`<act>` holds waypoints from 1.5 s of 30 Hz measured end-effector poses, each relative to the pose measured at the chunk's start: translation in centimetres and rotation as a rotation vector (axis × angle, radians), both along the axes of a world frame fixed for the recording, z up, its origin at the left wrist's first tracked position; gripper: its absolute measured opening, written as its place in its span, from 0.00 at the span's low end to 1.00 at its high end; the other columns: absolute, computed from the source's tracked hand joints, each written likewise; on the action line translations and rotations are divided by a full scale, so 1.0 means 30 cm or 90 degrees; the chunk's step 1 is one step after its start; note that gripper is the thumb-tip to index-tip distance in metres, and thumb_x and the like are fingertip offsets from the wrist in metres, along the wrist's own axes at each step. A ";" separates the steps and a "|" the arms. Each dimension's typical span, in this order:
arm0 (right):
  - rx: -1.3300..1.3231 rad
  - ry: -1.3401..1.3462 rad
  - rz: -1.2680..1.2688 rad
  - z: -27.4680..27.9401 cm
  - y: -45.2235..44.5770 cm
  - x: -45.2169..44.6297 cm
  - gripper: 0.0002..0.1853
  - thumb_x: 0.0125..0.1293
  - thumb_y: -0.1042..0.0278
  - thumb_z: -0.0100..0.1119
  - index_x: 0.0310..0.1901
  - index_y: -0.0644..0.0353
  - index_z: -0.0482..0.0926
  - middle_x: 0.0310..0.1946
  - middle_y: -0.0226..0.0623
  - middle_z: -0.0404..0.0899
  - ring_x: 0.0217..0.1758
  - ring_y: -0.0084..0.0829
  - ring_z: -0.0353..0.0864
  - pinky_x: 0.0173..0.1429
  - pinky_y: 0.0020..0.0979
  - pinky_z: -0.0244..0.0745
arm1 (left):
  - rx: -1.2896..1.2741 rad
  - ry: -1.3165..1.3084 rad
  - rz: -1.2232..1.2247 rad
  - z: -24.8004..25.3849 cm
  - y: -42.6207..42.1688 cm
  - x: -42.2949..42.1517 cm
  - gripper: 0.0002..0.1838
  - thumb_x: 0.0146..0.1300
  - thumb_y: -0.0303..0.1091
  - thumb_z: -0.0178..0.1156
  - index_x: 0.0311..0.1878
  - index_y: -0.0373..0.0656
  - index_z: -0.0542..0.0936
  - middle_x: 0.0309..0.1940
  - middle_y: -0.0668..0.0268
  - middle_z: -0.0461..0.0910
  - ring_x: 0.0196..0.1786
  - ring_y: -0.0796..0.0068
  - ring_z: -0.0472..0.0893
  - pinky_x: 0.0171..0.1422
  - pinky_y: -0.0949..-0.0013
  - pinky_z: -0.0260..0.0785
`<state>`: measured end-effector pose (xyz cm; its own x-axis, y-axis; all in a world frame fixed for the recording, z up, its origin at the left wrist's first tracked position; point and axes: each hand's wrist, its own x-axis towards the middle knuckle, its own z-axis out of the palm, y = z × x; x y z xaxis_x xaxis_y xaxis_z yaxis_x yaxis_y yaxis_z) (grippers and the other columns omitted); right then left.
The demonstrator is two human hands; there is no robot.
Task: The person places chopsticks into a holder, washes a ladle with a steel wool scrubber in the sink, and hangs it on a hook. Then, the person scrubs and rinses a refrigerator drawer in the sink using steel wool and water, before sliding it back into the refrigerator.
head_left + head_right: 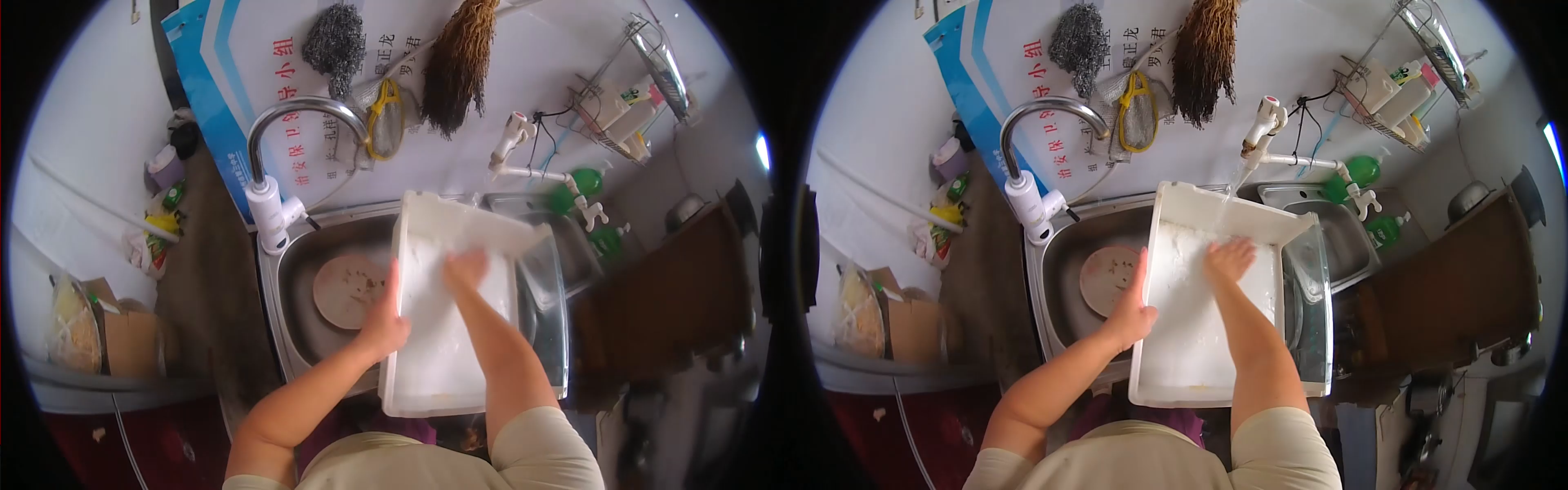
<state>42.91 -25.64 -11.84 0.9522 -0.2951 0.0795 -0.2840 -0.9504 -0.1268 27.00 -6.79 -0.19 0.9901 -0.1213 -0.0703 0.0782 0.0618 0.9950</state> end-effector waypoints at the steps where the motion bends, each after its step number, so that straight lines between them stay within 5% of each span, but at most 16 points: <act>1: -0.031 0.004 0.021 -0.043 0.052 0.014 0.38 0.64 0.46 0.35 0.66 0.72 0.49 0.68 0.55 0.46 0.73 0.50 0.38 0.73 0.44 0.30 | -0.002 0.042 -0.011 0.005 0.006 -0.006 0.50 0.42 0.10 0.41 0.72 0.50 0.39 0.72 0.54 0.39 0.68 0.70 0.56 0.47 0.80 0.63; 2: -0.035 0.031 0.066 -0.021 0.127 -0.006 0.38 0.64 0.47 0.35 0.65 0.73 0.50 0.68 0.55 0.45 0.73 0.50 0.36 0.73 0.44 0.28 | 0.070 -0.066 0.016 -0.064 0.002 0.002 0.51 0.43 0.11 0.41 0.72 0.51 0.36 0.72 0.52 0.38 0.60 0.71 0.65 0.41 0.78 0.65; 6: -0.001 -0.015 0.179 0.003 0.280 -0.077 0.34 0.63 0.55 0.38 0.64 0.72 0.53 0.67 0.54 0.50 0.73 0.47 0.40 0.74 0.44 0.32 | 0.005 -0.033 0.015 -0.070 0.028 0.006 0.50 0.43 0.11 0.40 0.71 0.49 0.34 0.71 0.51 0.39 0.63 0.71 0.61 0.45 0.76 0.65; 9: 0.224 -0.039 0.572 -0.038 0.296 -0.111 0.30 0.61 0.62 0.42 0.63 0.70 0.57 0.65 0.52 0.56 0.71 0.43 0.49 0.73 0.43 0.39 | 0.010 -0.082 0.033 -0.101 0.033 0.004 0.50 0.43 0.11 0.40 0.71 0.46 0.34 0.71 0.52 0.40 0.70 0.70 0.51 0.56 0.75 0.61; 16: 0.008 -0.072 0.565 0.033 0.194 -0.094 0.22 0.59 0.65 0.46 0.57 0.47 0.70 0.58 0.40 0.67 0.64 0.38 0.62 0.67 0.41 0.55 | -0.041 -0.049 0.073 -0.147 0.027 -0.020 0.47 0.42 0.10 0.39 0.71 0.40 0.38 0.71 0.55 0.41 0.73 0.68 0.43 0.67 0.75 0.48; 22: 0.025 -0.052 0.384 -0.031 0.288 -0.092 0.18 0.58 0.69 0.46 0.51 0.58 0.73 0.55 0.44 0.67 0.60 0.45 0.64 0.62 0.39 0.62 | -0.075 0.002 0.078 -0.139 0.032 -0.012 0.47 0.42 0.10 0.38 0.71 0.39 0.37 0.71 0.55 0.41 0.73 0.68 0.43 0.66 0.78 0.48; 25: 0.176 -0.061 0.545 -0.053 0.326 -0.114 0.19 0.56 0.70 0.47 0.51 0.63 0.72 0.52 0.42 0.67 0.58 0.41 0.65 0.60 0.40 0.62 | -0.067 -0.002 0.076 -0.156 0.054 -0.016 0.47 0.43 0.11 0.39 0.71 0.38 0.37 0.71 0.55 0.40 0.73 0.67 0.42 0.67 0.77 0.46; 29: -0.010 -0.007 0.536 -0.001 0.328 -0.097 0.16 0.56 0.71 0.47 0.47 0.59 0.74 0.49 0.38 0.70 0.57 0.39 0.66 0.57 0.39 0.64 | -0.047 -0.017 0.081 -0.179 0.064 -0.009 0.47 0.43 0.11 0.39 0.70 0.38 0.37 0.71 0.54 0.40 0.73 0.67 0.41 0.68 0.76 0.45; 32: 0.030 -0.151 0.433 -0.033 0.366 -0.083 0.14 0.56 0.71 0.47 0.43 0.57 0.76 0.48 0.35 0.71 0.56 0.37 0.67 0.56 0.38 0.64 | -0.073 -0.005 0.078 -0.159 0.061 -0.008 0.46 0.43 0.11 0.39 0.70 0.37 0.37 0.71 0.53 0.42 0.72 0.67 0.44 0.68 0.75 0.46; 38: 0.091 0.063 0.626 -0.081 0.242 -0.062 0.15 0.54 0.73 0.47 0.45 0.58 0.74 0.48 0.35 0.71 0.55 0.40 0.67 0.55 0.40 0.65 | -0.189 0.090 0.092 -0.174 0.066 -0.010 0.46 0.44 0.11 0.40 0.70 0.36 0.38 0.69 0.53 0.48 0.71 0.66 0.49 0.68 0.74 0.47; 41: 0.095 0.000 0.618 -0.061 0.248 -0.078 0.17 0.57 0.73 0.46 0.49 0.59 0.72 0.50 0.39 0.70 0.56 0.43 0.66 0.57 0.41 0.65 | -0.106 0.016 0.088 -0.192 0.065 -0.009 0.45 0.44 0.13 0.42 0.69 0.33 0.38 0.71 0.50 0.41 0.73 0.62 0.41 0.72 0.70 0.36; 45: 0.442 -0.245 0.540 -0.040 0.383 -0.096 0.18 0.64 0.68 0.42 0.55 0.60 0.69 0.54 0.46 0.67 0.58 0.47 0.64 0.61 0.41 0.61 | -0.025 -0.030 0.116 -0.150 0.052 -0.018 0.45 0.43 0.13 0.41 0.69 0.33 0.38 0.69 0.51 0.45 0.72 0.64 0.46 0.69 0.72 0.45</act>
